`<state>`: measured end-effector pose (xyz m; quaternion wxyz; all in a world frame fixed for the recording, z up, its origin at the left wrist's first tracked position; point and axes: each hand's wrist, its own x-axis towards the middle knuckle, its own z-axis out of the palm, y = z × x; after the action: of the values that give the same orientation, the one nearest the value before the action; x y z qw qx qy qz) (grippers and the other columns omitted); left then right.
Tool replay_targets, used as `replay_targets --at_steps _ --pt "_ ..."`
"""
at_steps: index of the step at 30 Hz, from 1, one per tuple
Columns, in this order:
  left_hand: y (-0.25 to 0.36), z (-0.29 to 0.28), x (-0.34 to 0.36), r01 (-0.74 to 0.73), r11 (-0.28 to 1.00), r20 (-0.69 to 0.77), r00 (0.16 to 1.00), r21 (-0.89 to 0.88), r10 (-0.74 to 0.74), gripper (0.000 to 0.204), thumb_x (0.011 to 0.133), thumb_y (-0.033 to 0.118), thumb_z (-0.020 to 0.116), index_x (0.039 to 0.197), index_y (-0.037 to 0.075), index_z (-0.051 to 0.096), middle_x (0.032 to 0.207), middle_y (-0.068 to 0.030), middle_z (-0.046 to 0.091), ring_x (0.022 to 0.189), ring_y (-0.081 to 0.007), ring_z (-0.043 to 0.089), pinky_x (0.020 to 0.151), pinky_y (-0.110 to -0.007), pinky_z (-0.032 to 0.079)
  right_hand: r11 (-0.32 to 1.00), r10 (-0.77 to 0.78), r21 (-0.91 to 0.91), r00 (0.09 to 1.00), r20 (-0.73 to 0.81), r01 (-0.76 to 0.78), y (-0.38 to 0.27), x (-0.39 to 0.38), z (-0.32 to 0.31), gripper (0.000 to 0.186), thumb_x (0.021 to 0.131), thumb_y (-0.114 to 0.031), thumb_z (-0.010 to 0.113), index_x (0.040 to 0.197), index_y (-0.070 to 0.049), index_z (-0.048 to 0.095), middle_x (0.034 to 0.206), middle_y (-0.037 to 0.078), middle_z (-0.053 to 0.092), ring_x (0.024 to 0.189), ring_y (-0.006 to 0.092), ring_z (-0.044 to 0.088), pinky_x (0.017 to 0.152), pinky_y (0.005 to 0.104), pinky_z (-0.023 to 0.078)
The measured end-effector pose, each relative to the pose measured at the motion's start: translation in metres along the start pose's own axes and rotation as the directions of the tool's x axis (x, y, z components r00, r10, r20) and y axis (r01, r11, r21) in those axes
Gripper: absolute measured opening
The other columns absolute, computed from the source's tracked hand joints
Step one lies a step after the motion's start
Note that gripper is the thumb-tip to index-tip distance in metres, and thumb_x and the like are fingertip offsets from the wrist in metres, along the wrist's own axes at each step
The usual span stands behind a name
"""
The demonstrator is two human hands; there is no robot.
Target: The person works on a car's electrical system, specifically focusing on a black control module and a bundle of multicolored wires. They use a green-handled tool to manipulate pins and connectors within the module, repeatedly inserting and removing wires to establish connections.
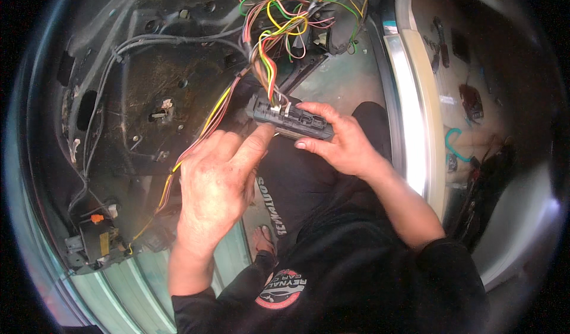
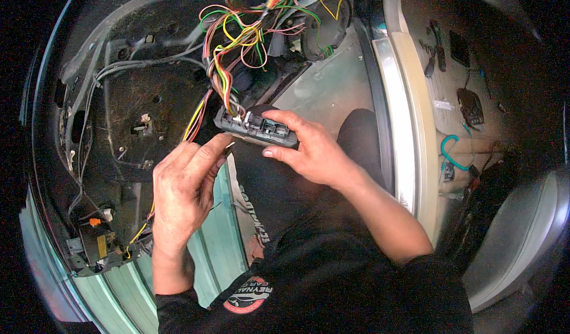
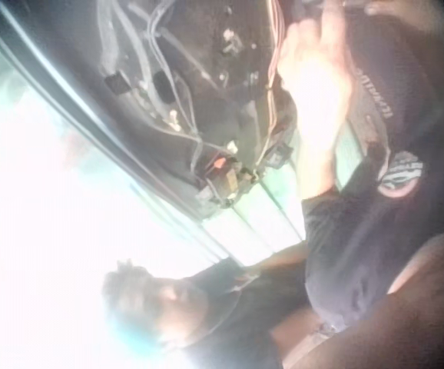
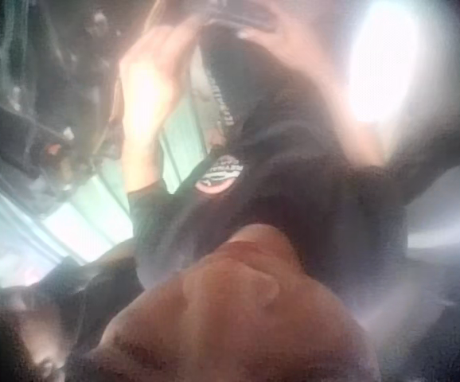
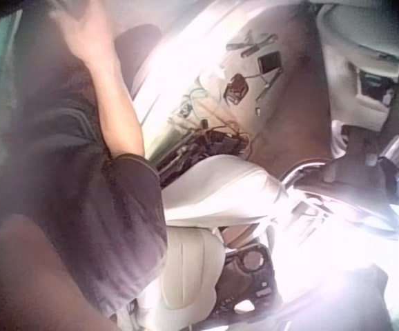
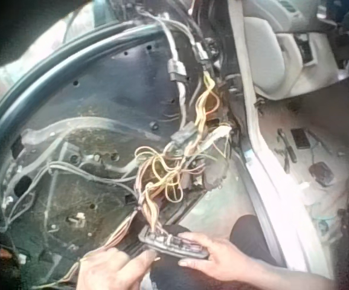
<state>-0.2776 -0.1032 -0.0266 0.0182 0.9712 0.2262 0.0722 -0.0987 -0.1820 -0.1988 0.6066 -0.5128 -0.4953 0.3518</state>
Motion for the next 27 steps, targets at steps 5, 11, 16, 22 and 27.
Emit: replay_targets --at_steps 5,11,16,22,27 --pt "-0.003 -0.006 0.031 -0.24 0.967 0.107 0.967 0.084 0.23 0.027 0.081 0.006 0.074 0.107 0.007 0.072 0.076 -0.0086 0.056 0.074 -0.0296 0.06 0.065 -0.042 0.049 0.942 -0.117 -0.306 0.99 0.078 0.136 -0.037 0.005 -0.039 0.05 0.086 -0.005 0.074 0.132 -0.001 0.055 0.124 0.021 0.064 0.118 0.0411 0.062 0.101 0.0461 0.05" --pt "-0.01 0.015 0.051 -0.389 0.921 0.099 0.918 0.028 0.384 0.022 0.079 0.009 0.077 0.1 0.007 0.071 0.073 -0.0062 0.058 0.069 -0.0282 0.06 0.064 -0.042 0.048 0.947 -0.041 -0.308 0.983 0.179 0.095 -0.047 0.014 -0.047 0.047 0.084 0.001 0.073 0.127 -0.001 0.055 0.12 0.021 0.063 0.119 0.0428 0.059 0.1 0.0477 0.049" --pt "-0.011 0.025 0.046 -0.397 0.913 0.046 0.918 0.093 0.394 0.027 0.073 0.008 0.079 0.098 0.006 0.07 0.073 -0.0044 0.055 0.069 -0.0265 0.059 0.062 -0.04 0.048 0.94 -0.06 -0.316 0.974 0.22 0.13 -0.045 0.022 -0.048 0.047 0.082 0.002 0.073 0.126 -0.002 0.056 0.12 0.021 0.063 0.118 0.0429 0.059 0.1 0.0484 0.049" --pt "-0.004 0.036 0.027 -0.372 0.919 -0.025 0.925 0.129 0.378 0.039 0.072 0.008 0.075 0.109 -0.001 0.067 0.096 -0.0124 0.059 0.085 -0.0306 0.059 0.071 -0.042 0.05 0.94 -0.032 -0.324 0.972 0.235 0.109 -0.048 0.022 -0.044 0.048 0.082 0.005 0.072 0.127 -0.003 0.056 0.122 0.02 0.059 0.118 0.044 0.058 0.099 0.049 0.049" --pt "0.0 0.021 0.017 -0.295 0.926 0.021 0.954 0.237 0.299 0.047 0.072 0.006 0.067 0.119 0.005 0.068 0.108 -0.015 0.059 0.091 -0.0307 0.059 0.073 -0.042 0.052 0.933 -0.009 -0.343 0.962 0.274 0.106 -0.052 0.026 -0.042 0.047 0.083 0.006 0.07 0.128 -0.004 0.057 0.12 0.02 0.059 0.117 0.0443 0.059 0.098 0.0484 0.05"
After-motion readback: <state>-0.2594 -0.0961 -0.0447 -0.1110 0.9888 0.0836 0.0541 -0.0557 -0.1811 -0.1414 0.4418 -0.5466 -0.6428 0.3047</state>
